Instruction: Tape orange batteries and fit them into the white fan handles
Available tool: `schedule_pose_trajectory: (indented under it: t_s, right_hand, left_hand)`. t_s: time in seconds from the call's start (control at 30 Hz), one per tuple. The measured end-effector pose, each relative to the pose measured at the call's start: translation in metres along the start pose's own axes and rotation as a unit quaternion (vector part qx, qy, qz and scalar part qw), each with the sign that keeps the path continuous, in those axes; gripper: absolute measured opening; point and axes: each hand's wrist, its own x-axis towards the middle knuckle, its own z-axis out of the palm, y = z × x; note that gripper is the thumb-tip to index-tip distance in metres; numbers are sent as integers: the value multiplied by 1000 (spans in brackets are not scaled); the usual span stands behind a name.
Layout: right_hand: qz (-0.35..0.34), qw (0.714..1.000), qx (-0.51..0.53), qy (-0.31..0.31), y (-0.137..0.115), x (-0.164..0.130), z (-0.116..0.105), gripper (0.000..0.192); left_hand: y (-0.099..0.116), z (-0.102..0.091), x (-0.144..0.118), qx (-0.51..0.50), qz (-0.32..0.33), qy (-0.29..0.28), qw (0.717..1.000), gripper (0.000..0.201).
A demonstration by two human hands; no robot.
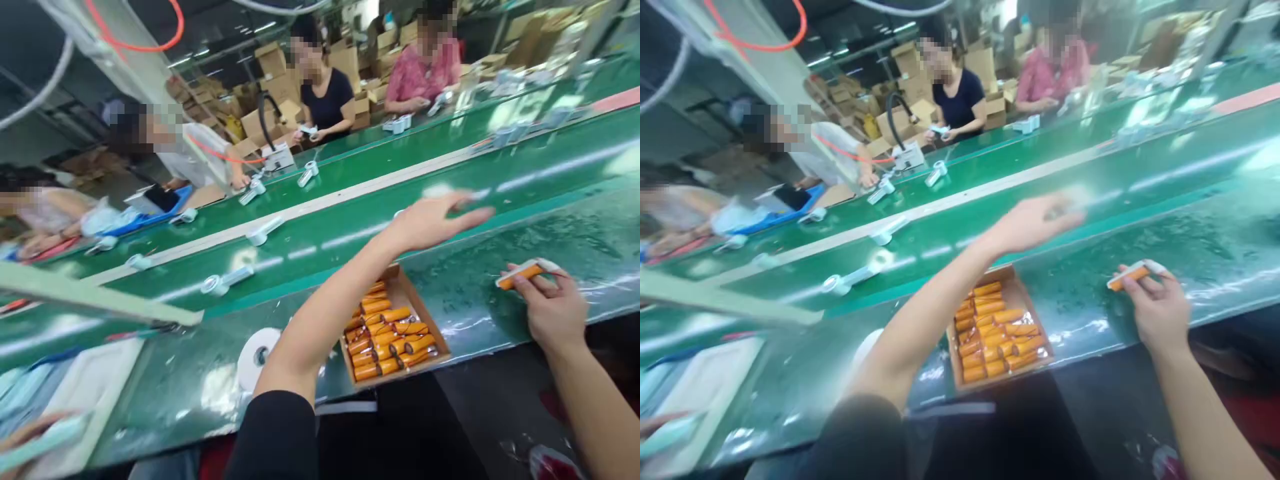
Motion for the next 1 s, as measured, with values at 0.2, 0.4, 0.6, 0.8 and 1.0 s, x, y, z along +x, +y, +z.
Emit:
schedule_pose_trajectory:
  t_s: [0.2, 0.4, 0.6, 0.8, 1.0]
  right_hand:
    - [40, 998, 37, -30, 1, -2, 15, 72]
    - [45, 997, 48, -38, 0, -1, 13, 72]
    - [30, 991, 76, -107, -22, 17, 36, 59]
    - [-103, 963, -31, -248, -47, 64, 112, 45]
    - [-150, 919, -155, -331, -32, 80, 137, 42]
  left_hand:
    - [-32, 50, 63, 172, -166, -30, 971, 57]
    - [-64, 34, 88, 202, -81, -154, 964, 27]
    - [-80, 24, 62, 178, 7, -257, 950, 17]
    - [-84, 19, 71, 111, -8, -302, 947, 18]
    - [-86, 13, 70, 39, -17, -276, 960, 19]
